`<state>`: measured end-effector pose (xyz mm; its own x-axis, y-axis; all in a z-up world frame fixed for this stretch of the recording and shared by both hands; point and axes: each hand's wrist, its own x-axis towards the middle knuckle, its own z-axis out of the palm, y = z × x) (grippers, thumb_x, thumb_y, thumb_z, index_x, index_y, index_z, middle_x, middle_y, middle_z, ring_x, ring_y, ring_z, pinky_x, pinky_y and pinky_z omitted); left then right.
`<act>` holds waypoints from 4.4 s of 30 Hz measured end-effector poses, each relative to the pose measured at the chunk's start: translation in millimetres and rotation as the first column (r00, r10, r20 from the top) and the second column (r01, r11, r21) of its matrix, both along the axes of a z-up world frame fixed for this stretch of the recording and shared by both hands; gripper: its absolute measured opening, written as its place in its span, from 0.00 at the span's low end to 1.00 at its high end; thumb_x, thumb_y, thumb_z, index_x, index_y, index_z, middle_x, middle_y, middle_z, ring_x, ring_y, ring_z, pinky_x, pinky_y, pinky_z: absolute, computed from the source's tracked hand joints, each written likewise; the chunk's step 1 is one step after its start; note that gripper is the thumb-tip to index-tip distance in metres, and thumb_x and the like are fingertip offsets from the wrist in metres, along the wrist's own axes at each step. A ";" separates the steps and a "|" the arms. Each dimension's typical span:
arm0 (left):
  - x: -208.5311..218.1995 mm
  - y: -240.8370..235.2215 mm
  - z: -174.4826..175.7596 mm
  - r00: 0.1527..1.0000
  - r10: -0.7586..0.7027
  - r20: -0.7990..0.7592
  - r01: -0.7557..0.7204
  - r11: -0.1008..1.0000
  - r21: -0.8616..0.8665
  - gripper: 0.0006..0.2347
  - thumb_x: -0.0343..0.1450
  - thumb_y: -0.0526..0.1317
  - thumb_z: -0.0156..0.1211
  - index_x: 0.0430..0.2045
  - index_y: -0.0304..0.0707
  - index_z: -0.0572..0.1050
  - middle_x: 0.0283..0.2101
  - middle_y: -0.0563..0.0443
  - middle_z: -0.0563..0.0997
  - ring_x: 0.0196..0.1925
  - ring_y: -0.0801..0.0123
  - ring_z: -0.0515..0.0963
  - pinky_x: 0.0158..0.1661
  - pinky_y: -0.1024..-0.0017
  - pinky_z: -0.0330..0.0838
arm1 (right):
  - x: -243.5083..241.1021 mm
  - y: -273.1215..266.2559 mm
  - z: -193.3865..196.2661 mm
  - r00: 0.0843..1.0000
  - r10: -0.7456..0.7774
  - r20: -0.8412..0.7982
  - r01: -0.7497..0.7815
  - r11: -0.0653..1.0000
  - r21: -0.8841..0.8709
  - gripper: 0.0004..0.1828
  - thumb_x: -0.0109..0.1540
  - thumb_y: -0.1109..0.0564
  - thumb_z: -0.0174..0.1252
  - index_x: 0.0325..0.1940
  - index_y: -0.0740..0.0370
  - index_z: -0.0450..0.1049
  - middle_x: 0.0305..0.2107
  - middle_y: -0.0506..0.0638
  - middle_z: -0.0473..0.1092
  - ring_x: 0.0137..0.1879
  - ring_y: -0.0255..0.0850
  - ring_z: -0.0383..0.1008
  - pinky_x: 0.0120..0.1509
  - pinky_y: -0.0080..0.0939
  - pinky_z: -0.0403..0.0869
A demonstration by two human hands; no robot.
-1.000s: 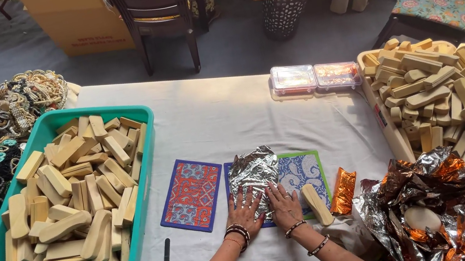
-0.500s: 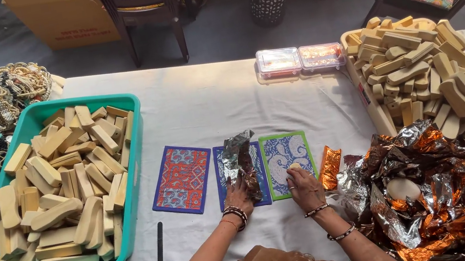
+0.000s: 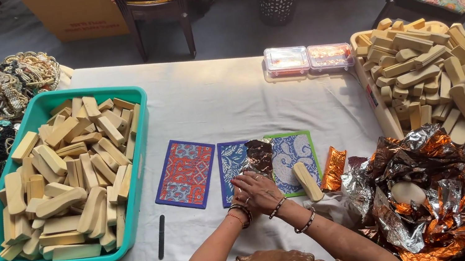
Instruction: The person wipes a wooden block with a white cloth and then wraps it in a sheet of gold foil. They place the wrapped block on a patterned mat and repeat the process with another wooden block, using a silver foil sheet for the second item.
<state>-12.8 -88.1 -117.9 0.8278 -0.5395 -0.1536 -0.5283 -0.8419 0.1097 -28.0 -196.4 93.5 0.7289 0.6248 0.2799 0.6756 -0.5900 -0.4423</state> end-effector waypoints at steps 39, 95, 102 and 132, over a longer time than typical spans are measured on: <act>-0.9 38.4 95.3 0.927 0.345 -0.149 -0.369 0.765 -0.527 0.59 0.58 0.46 0.74 0.71 0.40 0.24 0.77 0.36 0.50 0.73 0.50 0.60 0.73 0.58 0.46 | 26.3 -35.3 -103.4 0.406 -0.736 -0.541 0.900 0.424 0.099 0.15 0.56 0.63 0.62 0.47 0.59 0.78 0.39 0.51 0.79 0.41 0.45 0.81 0.49 0.43 0.75; 0.6 28.1 128.1 0.938 0.135 -0.318 -0.113 0.990 0.087 0.32 0.70 0.68 0.44 0.71 0.88 0.43 0.80 0.54 0.30 0.80 0.46 0.24 0.70 0.34 0.19 | -25.4 -146.8 -62.2 0.706 -0.703 -0.086 0.613 0.668 -0.423 0.46 0.58 0.45 0.65 0.73 0.65 0.55 0.54 0.60 0.69 0.59 0.56 0.71 0.62 0.54 0.72; -6.2 28.2 109.7 0.958 0.130 -0.258 -0.110 0.990 0.089 0.29 0.73 0.59 0.46 0.72 0.82 0.47 0.81 0.51 0.30 0.79 0.38 0.22 0.68 0.29 0.19 | -13.0 -135.1 -51.9 0.680 -0.733 -0.034 0.589 0.572 -0.571 0.23 0.61 0.53 0.61 0.60 0.59 0.68 0.42 0.55 0.77 0.53 0.52 0.77 0.60 0.56 0.72; 101.2 66.3 48.1 0.808 0.589 -0.005 -0.444 0.604 -0.662 0.20 0.66 0.41 0.67 0.52 0.38 0.74 0.53 0.40 0.81 0.57 0.47 0.77 0.59 0.55 0.69 | 49.5 -25.1 -107.0 0.837 -0.546 0.011 0.521 0.793 -0.316 0.25 0.63 0.59 0.54 0.65 0.62 0.63 0.43 0.57 0.71 0.49 0.54 0.75 0.42 0.53 0.78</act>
<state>88.3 -21.8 -69.8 0.9680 0.0794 0.2381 -0.0956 -0.7604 0.6424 21.5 -221.5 -13.5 0.9820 0.1727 0.0763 0.1857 -0.9563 -0.2259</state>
